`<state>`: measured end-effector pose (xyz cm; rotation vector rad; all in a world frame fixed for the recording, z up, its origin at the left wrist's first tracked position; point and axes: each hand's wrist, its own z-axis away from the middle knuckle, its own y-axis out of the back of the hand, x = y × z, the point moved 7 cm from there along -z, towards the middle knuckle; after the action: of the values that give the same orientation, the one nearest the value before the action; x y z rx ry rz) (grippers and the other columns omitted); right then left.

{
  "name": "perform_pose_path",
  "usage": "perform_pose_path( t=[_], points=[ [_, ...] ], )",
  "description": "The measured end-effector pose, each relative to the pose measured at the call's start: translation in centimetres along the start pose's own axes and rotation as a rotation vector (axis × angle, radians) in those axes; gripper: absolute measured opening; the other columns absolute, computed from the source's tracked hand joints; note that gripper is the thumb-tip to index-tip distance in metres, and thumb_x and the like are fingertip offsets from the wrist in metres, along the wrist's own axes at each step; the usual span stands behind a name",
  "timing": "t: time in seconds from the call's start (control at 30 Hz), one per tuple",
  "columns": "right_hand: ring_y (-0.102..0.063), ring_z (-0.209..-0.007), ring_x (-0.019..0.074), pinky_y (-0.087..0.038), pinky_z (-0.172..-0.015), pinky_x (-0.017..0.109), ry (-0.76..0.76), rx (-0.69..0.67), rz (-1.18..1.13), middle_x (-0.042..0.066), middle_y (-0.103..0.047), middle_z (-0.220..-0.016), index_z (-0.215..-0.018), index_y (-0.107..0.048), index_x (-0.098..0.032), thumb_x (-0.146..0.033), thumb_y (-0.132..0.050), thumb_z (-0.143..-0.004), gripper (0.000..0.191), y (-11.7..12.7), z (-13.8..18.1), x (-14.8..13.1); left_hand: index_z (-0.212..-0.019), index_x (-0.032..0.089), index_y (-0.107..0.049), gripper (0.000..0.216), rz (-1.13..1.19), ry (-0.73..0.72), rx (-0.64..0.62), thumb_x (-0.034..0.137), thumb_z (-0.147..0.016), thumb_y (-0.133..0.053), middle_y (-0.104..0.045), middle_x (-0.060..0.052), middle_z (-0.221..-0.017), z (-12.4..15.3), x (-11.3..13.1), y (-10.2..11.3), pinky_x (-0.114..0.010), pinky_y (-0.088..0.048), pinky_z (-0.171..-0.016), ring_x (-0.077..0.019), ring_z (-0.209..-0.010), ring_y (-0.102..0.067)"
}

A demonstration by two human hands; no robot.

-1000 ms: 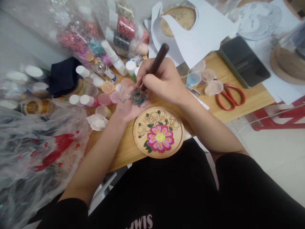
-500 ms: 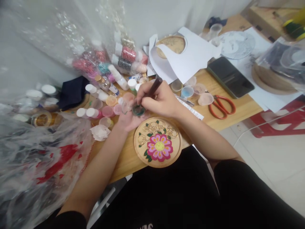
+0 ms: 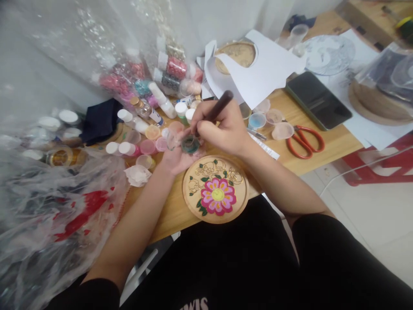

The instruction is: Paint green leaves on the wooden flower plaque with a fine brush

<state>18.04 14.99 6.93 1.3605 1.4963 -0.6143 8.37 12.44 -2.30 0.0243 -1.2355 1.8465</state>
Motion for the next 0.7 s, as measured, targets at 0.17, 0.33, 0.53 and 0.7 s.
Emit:
perform_pose_path(
  t=[0.17,0.33,0.53,0.7],
  points=[
    [-0.060,-0.064,0.0114,-0.052,-0.060,0.026,0.014,-0.109,0.004,0.000,-0.065,-0.069,-0.074,-0.064,-0.017,-0.024,-0.056,-0.078,0.012,-0.91,-0.06,-0.25,-0.064,0.016,-0.057,0.046,0.017,-0.005,0.028,0.019,-0.104,-0.034,-0.056,0.000,-0.055,-0.19,-0.13,0.57,-0.021,-0.038,-0.047,-0.0084,-0.047,-0.048],
    [-0.060,-0.066,0.0116,-0.051,-0.062,0.027,-0.034,-0.130,0.011,0.000,-0.064,-0.070,-0.076,-0.064,-0.016,-0.023,-0.055,-0.080,0.012,-0.82,-0.10,-0.07,-0.063,0.016,-0.056,0.046,0.020,-0.018,0.020,0.019,-0.103,-0.035,-0.057,-0.001,-0.058,-0.35,-0.11,0.54,-0.022,-0.035,-0.047,-0.0098,-0.049,-0.050],
    [-0.058,-0.068,0.0126,-0.051,-0.067,0.030,-0.098,-0.141,0.070,0.000,-0.059,-0.067,-0.074,-0.061,-0.016,-0.021,-0.054,-0.082,0.011,-1.02,-0.02,0.01,-0.066,0.016,-0.059,0.044,-0.019,-0.022,0.021,0.020,-0.103,-0.034,-0.058,-0.002,-0.060,-0.49,-0.14,0.49,-0.022,-0.039,-0.051,-0.0121,-0.055,-0.054],
    [-0.059,-0.073,0.0142,-0.052,-0.073,0.032,-0.101,-0.144,0.098,0.000,-0.060,-0.071,-0.074,-0.060,-0.016,-0.021,-0.053,-0.084,0.013,-1.16,0.06,-0.03,-0.068,0.016,-0.059,0.045,-0.024,-0.027,0.041,0.020,-0.104,-0.031,-0.056,0.000,-0.057,-0.44,-0.07,0.52,-0.020,-0.040,-0.048,-0.0096,-0.049,-0.051]
  ],
)
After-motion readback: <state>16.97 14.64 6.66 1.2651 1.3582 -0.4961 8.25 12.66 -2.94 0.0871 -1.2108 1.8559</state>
